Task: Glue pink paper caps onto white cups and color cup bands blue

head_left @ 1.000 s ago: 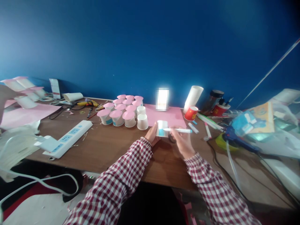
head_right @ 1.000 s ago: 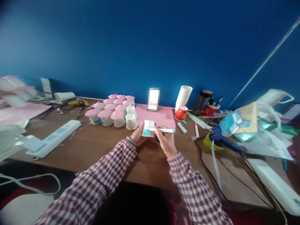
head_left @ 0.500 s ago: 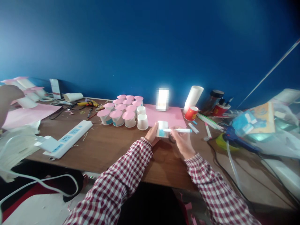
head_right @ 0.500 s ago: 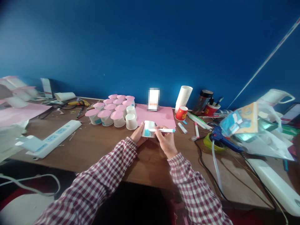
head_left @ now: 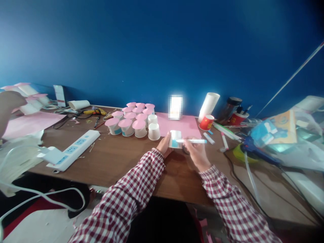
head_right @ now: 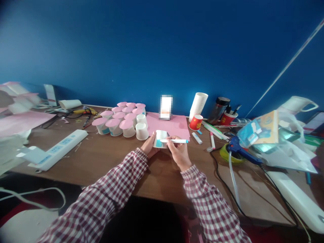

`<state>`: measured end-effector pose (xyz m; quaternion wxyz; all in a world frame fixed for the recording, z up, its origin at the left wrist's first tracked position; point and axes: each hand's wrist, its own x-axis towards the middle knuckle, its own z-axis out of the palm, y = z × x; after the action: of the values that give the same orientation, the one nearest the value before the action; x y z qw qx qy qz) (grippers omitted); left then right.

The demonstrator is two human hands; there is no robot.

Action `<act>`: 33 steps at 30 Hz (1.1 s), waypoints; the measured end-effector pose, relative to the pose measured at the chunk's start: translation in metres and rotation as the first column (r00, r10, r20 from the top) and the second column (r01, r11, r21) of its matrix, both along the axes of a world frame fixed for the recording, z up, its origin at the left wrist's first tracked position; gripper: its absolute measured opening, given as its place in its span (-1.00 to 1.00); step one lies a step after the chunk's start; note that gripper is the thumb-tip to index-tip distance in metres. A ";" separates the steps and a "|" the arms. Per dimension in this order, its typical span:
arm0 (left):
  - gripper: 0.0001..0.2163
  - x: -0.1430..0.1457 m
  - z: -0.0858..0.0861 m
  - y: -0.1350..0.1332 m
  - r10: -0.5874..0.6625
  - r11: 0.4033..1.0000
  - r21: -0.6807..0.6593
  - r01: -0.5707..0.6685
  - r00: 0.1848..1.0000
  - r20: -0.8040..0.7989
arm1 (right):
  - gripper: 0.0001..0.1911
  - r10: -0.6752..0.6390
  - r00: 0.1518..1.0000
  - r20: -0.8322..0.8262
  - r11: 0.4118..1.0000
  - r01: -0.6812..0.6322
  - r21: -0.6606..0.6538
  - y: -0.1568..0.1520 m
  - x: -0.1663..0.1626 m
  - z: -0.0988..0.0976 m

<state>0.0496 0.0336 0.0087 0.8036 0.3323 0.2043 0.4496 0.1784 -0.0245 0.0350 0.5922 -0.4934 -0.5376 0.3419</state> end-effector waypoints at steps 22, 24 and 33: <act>-0.53 0.000 -0.001 0.000 0.004 1.000 0.026 -0.004 1.000 -0.007 | -0.80 -0.016 1.000 0.004 1.000 0.016 0.011 -0.001 -0.001 0.002; -0.53 0.000 -0.002 0.000 0.004 0.999 0.032 -0.003 1.000 -0.016 | -0.80 -0.005 1.000 0.007 1.000 0.005 0.009 -0.002 -0.001 0.003; -0.56 0.000 -0.001 -0.001 0.035 0.999 0.033 -0.033 0.998 -0.054 | -0.81 -0.008 1.000 -0.021 1.000 0.008 -0.003 -0.002 -0.003 0.004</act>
<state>0.0494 0.0330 0.0074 0.7846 0.3537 0.2243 0.4571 0.1755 -0.0268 0.0389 0.5983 -0.4929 -0.5288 0.3456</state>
